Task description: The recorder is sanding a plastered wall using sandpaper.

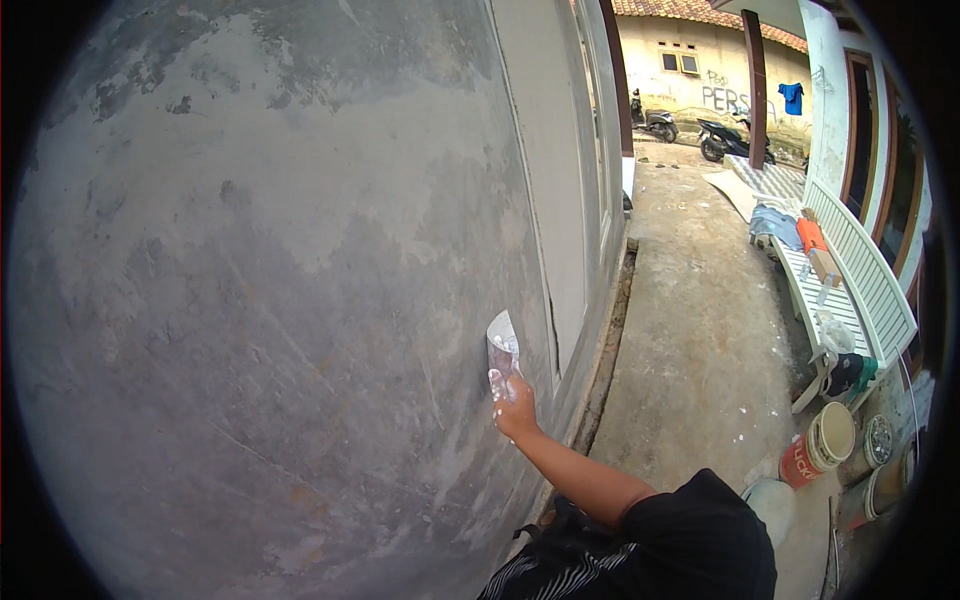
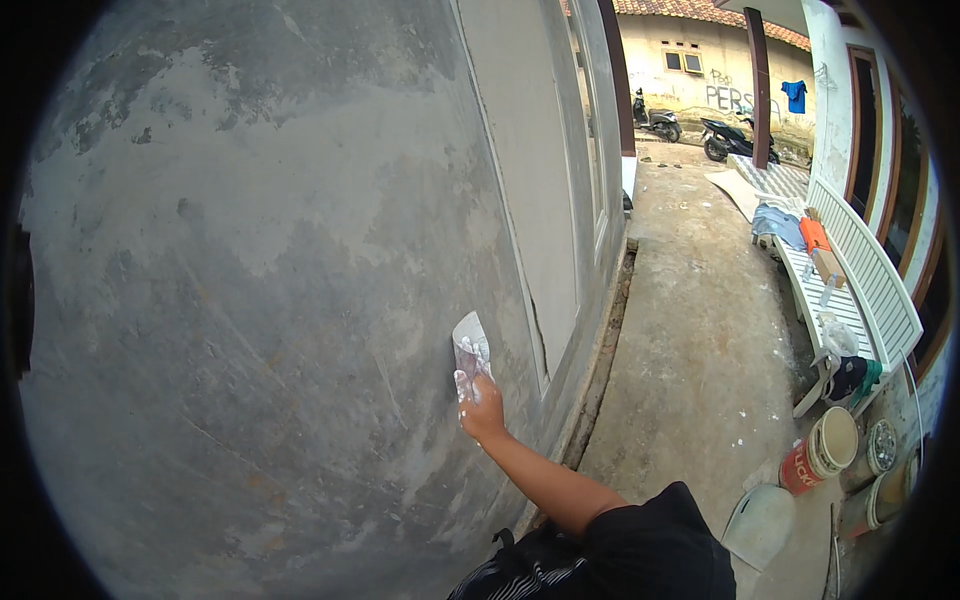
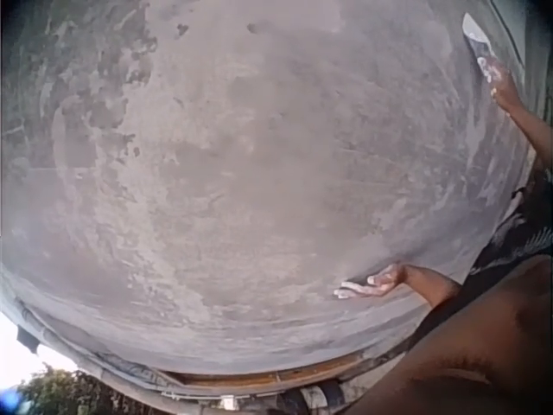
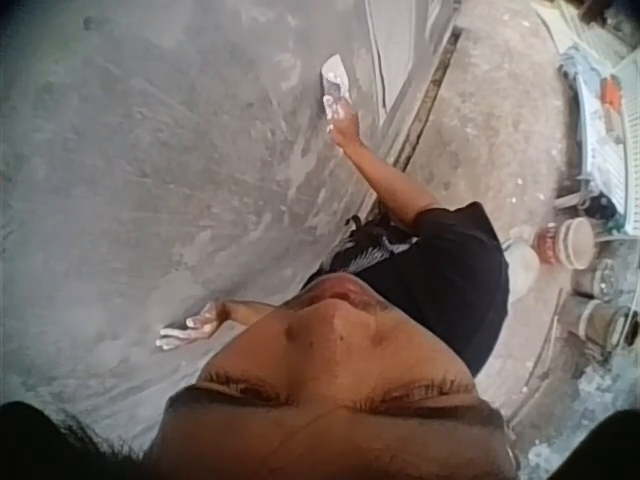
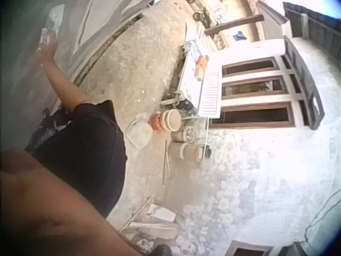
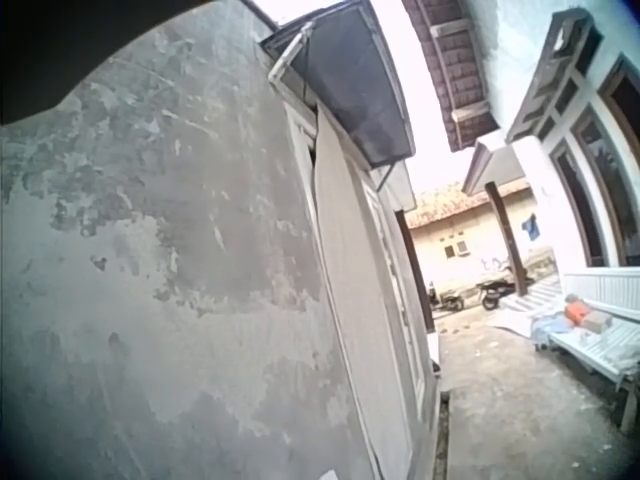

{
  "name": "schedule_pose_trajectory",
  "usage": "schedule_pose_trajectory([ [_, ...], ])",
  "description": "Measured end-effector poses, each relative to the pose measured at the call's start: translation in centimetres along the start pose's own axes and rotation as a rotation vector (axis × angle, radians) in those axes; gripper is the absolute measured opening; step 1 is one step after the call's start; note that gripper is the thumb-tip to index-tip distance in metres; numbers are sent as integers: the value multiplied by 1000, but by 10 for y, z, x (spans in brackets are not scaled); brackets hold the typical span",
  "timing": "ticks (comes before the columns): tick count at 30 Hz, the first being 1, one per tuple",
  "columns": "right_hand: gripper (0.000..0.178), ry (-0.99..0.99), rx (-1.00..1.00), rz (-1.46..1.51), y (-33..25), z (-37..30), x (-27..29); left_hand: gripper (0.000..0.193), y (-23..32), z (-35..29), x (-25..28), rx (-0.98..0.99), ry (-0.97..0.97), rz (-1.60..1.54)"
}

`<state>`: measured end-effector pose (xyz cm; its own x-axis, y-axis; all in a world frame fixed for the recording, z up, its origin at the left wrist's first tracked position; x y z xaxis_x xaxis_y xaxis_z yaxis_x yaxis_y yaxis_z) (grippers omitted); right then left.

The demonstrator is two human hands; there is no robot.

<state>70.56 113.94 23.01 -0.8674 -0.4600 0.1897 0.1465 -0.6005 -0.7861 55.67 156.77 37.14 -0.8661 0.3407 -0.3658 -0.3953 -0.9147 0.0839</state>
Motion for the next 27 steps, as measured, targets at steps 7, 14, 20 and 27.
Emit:
schedule_pose_trajectory([
  [7, 30, 131, 361, 85, -42, -6, 8, 54, -3, -1, 1, -26, -18, 2],
  [14, 21, -56, -58, -148, 7, 11, 1, 54, 0, -1, -1, -9, -18, 10],
  [20, 21, 4, 108, 60, -7, 7, 5, 53, -6, -3, 1, -12, -4, -15],
  [27, 18, -71, 97, -78, -15, 3, 6, 53, -6, -3, 1, -31, -22, -16],
])
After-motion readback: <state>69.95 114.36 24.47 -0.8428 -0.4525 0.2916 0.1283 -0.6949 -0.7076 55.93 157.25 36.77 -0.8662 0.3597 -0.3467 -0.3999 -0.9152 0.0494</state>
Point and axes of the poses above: each hand's wrist, its own z-axis towards the middle knuckle, its own x-axis out of the back of the hand, y = z × x, the point moved 3 cm from there along z, towards the middle knuckle, and after that the axes turned 12 degrees about -z, right-handed, at the moved point
